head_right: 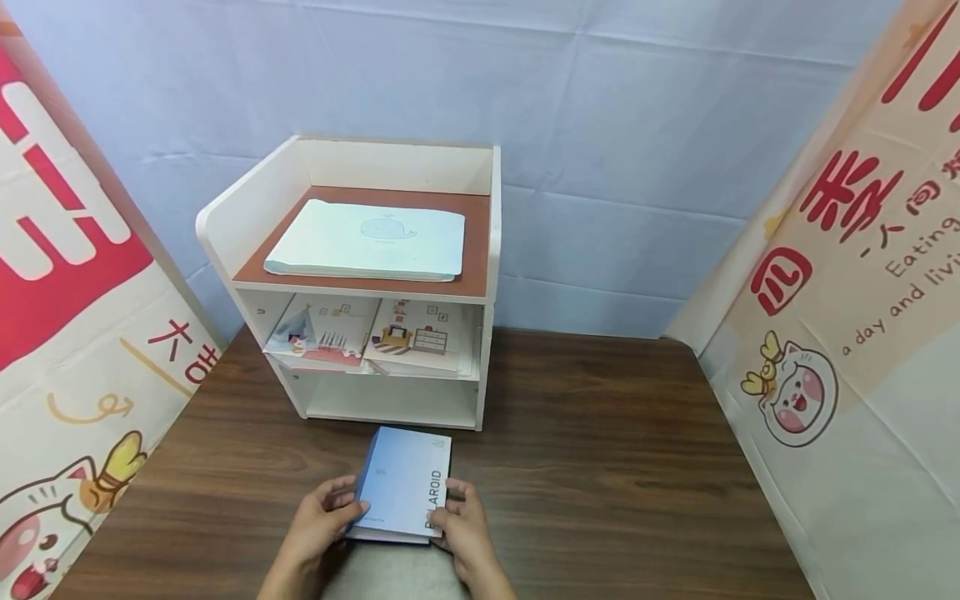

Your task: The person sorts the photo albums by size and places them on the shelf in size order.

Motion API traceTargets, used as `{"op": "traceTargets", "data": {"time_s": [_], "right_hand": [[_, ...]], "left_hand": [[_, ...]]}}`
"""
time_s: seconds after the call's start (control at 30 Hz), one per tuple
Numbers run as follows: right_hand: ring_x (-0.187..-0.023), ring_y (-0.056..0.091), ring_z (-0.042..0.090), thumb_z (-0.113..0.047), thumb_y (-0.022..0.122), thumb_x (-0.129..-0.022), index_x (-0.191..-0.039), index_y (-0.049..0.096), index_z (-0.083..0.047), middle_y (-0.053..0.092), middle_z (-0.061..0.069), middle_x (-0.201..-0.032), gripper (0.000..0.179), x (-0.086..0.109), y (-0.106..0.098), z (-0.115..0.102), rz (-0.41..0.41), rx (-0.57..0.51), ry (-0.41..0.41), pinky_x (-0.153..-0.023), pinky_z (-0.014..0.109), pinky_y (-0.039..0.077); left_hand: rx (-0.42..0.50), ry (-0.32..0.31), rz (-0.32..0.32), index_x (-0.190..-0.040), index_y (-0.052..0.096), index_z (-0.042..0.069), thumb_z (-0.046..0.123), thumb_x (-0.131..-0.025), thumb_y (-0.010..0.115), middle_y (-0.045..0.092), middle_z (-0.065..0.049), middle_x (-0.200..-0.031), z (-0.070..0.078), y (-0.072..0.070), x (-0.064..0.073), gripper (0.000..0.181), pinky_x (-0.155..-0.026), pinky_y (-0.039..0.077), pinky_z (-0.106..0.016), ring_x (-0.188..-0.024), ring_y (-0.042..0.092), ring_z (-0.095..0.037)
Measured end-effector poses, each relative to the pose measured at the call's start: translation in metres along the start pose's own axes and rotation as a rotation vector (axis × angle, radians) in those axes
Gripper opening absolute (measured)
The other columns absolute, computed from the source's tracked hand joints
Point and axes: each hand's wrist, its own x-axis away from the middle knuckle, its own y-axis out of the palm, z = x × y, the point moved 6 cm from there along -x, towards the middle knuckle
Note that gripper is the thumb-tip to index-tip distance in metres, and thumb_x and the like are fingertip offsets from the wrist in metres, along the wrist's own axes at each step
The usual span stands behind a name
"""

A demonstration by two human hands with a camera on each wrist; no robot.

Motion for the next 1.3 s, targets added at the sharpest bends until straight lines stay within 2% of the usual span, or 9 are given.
{"op": "traceTargets", "data": {"time_s": [0.2, 0.37, 0.6, 0.83, 1.03, 1.17, 1.3], "right_hand": [[-0.077, 0.058, 0.019, 0.009, 0.055, -0.075, -0.133, 0.022, 0.007, 0.055, 0.014, -0.097, 0.066, 0.002, 0.0, 0.004, -0.021, -0.073, 0.041, -0.064, 0.033, 0.049], [-0.079, 0.059, 0.019, 0.01, 0.053, -0.076, -0.134, 0.02, 0.009, 0.056, 0.016, -0.101, 0.066, 0.0, -0.001, -0.001, -0.008, -0.09, 0.003, -0.066, 0.033, 0.05], [-0.082, 0.058, 0.019, 0.011, 0.051, -0.075, -0.127, 0.035, 0.015, 0.056, 0.017, -0.102, 0.055, -0.002, -0.001, -0.004, -0.007, -0.072, -0.027, -0.067, 0.032, 0.052], [-0.085, 0.059, 0.02, 0.011, 0.053, -0.076, -0.128, 0.036, 0.013, 0.056, 0.017, -0.106, 0.055, 0.0, 0.001, -0.006, 0.006, -0.086, -0.026, -0.068, 0.033, 0.052], [-0.085, 0.058, 0.021, 0.007, 0.056, -0.078, -0.131, 0.035, 0.011, 0.054, 0.017, -0.112, 0.057, 0.004, 0.005, -0.011, 0.017, -0.1, -0.032, -0.066, 0.033, 0.05], [-0.083, 0.057, 0.02, 0.005, 0.056, -0.08, -0.135, 0.033, 0.008, 0.053, 0.016, -0.116, 0.06, 0.004, 0.008, -0.014, -0.01, -0.119, -0.046, -0.064, 0.031, 0.046], [-0.082, 0.056, 0.02, 0.01, 0.053, -0.074, -0.139, 0.028, 0.006, 0.046, 0.017, -0.125, 0.07, 0.004, 0.01, -0.016, -0.079, -0.152, -0.066, -0.065, 0.031, 0.046]], "left_hand": [[0.037, -0.068, -0.072, -0.126, 0.044, -0.012, 0.003, -0.072, 0.075, 0.057, -0.021, -0.104, -0.005, -0.004, 0.002, 0.064, -0.06, 0.048, -0.035, -0.082, 0.056, -0.022], [0.078, -0.081, -0.119, -0.128, 0.041, -0.015, 0.005, -0.073, 0.075, 0.054, -0.023, -0.106, -0.004, -0.004, 0.004, 0.067, -0.063, 0.051, -0.036, -0.081, 0.057, -0.021], [0.108, -0.101, -0.157, -0.127, 0.043, -0.015, 0.006, -0.074, 0.074, 0.054, -0.019, -0.104, -0.004, -0.001, 0.006, 0.065, -0.063, 0.05, -0.035, -0.08, 0.056, -0.018], [0.115, -0.095, -0.134, -0.128, 0.043, -0.014, 0.003, -0.075, 0.073, 0.056, -0.017, -0.103, -0.002, -0.002, 0.005, 0.064, -0.059, 0.049, -0.032, -0.077, 0.057, -0.018], [0.137, -0.061, -0.057, -0.126, 0.048, -0.01, -0.001, -0.072, 0.073, 0.056, -0.017, -0.102, 0.01, -0.007, 0.006, 0.06, -0.049, 0.043, -0.024, -0.066, 0.051, -0.015], [0.127, -0.049, -0.023, -0.126, 0.049, -0.009, 0.002, -0.073, 0.073, 0.053, -0.018, -0.105, 0.015, -0.007, 0.006, 0.059, -0.049, 0.043, -0.025, -0.071, 0.051, -0.016], [0.139, -0.058, 0.004, -0.126, 0.049, -0.009, 0.004, -0.074, 0.074, 0.053, -0.018, -0.107, 0.015, -0.008, 0.005, 0.058, -0.052, 0.045, -0.026, -0.075, 0.051, -0.017]]}}
